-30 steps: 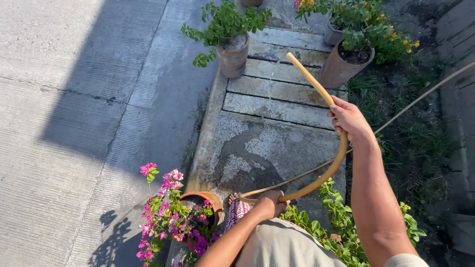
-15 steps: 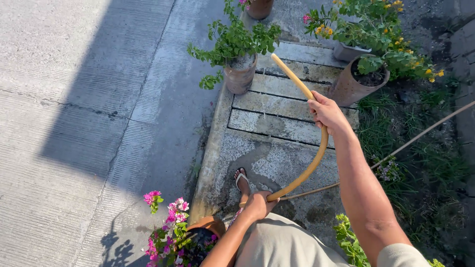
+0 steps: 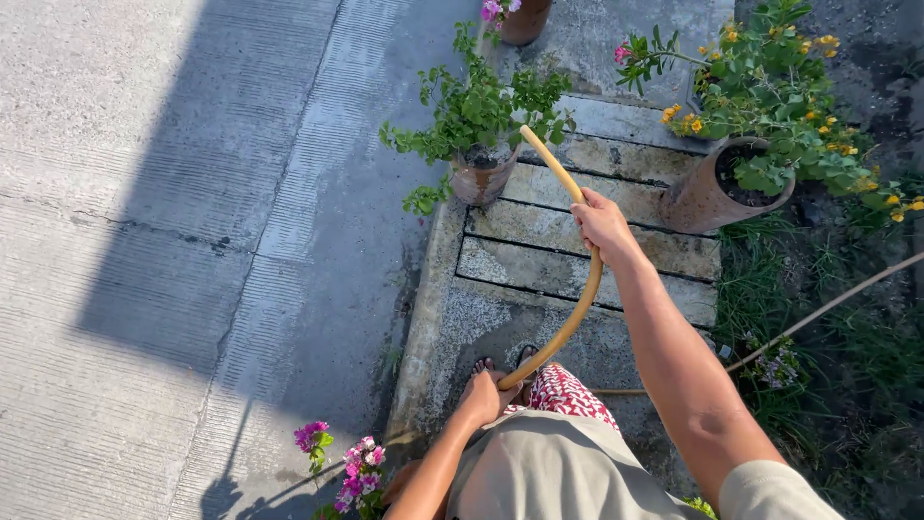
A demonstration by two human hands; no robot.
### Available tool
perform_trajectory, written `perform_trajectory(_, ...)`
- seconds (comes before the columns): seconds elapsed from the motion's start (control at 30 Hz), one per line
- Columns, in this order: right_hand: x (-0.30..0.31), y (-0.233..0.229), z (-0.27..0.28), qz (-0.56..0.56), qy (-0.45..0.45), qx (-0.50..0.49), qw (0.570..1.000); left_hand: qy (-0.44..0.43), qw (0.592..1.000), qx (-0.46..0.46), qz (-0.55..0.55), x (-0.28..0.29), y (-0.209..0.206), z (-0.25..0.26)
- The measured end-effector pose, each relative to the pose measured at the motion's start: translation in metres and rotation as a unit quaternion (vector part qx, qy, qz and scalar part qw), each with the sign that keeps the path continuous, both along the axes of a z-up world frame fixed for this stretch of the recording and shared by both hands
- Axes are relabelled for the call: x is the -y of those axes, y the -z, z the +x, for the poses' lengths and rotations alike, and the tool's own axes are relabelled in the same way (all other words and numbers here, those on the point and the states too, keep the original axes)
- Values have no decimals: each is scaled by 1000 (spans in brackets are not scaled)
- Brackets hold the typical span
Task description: Watering multiple potted plants in an outdoor garden using a hose.
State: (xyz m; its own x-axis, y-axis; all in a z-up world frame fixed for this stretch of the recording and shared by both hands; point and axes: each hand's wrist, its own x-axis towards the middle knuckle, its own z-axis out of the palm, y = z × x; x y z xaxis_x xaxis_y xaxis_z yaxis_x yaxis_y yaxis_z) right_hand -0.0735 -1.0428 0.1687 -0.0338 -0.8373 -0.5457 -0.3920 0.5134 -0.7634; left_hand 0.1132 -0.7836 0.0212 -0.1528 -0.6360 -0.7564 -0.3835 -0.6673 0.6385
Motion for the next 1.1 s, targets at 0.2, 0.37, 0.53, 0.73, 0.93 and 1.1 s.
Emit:
perform_trajectory(0.2, 35, 89, 10, 38, 67, 48, 996, 110, 981, 159, 8, 33, 46, 36)
perform_trajectory(0.37, 69, 116, 8, 60, 91, 65, 992, 125, 969, 213, 15, 71, 61, 37)
perform_trajectory(0.53, 104, 148, -10, 115, 53, 21, 992, 152, 965, 209, -37, 95, 118, 38)
perform_trajectory(0.73, 146, 157, -27, 115, 48, 7, 992, 126, 970, 206, -3, 140, 90, 20)
perform_trajectory(0.93, 205, 129, -35, 124, 53, 16, 991, 85, 974, 208, -18, 173, 107, -11)
perform_trajectory(1.1, 233, 139, -38, 143, 42, 3, 989, 80, 974, 210, 27, 210, 65, -16)
